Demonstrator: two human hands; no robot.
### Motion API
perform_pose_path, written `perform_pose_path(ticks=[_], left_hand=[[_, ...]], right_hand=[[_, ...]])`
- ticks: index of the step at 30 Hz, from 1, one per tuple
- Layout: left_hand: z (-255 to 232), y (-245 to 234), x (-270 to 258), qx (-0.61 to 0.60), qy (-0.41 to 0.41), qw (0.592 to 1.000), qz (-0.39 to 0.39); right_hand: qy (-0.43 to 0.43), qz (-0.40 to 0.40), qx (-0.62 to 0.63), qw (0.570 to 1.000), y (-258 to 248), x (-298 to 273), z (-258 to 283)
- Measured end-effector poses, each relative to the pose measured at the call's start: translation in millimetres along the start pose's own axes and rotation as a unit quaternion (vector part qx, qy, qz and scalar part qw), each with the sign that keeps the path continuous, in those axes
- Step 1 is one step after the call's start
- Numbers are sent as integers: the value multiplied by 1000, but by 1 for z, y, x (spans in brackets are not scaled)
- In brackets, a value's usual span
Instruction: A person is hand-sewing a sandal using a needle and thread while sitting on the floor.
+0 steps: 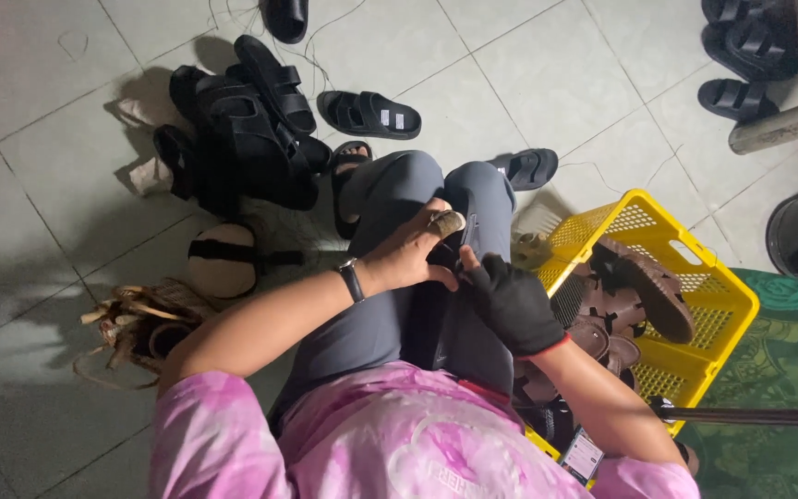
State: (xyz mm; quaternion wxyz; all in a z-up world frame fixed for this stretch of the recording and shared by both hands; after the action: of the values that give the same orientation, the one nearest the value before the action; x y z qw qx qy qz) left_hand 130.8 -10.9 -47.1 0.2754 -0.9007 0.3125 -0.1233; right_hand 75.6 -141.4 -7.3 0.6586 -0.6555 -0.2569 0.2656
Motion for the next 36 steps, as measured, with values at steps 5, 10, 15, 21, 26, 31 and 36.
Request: perform_pose_path(ticks=[5,10,15,21,26,31,36], left_hand=[[-11,-12,0,28,66,997,-16],[-17,5,-22,63,67,996,-13],[-4,8,-51,95,-51,985,-134],[-24,9,-56,-411,32,907,-89],[18,25,-39,-382,-24,917,-112],[27,29,-36,-136,-44,980,-135],[-10,5,-29,-173,-27,975,-136]], right_hand=[[6,-67,122,990,13,-3,-16],[33,-40,310,949,3,-4,-16],[52,-41,248,966,14,-5,-11],[112,-53,134,983,-2,-14,-1],[107,-74,147,981,21,-22,-11],[86,-108,172,975,7,-24,-11],[88,-1,53,995,-27,-25,-3]])
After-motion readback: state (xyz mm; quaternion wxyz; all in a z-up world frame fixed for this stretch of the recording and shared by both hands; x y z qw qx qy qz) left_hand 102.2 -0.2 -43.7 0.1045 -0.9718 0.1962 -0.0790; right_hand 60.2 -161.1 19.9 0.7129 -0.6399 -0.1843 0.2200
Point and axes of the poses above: each hand's wrist, its own x-axis towards the middle knuckle, its own y-axis out of the palm, z = x × y, the point moved 6 cm from there along x, towards the middle knuckle, and after that the axes turned 11 degrees about z, right-handed, at the moved point
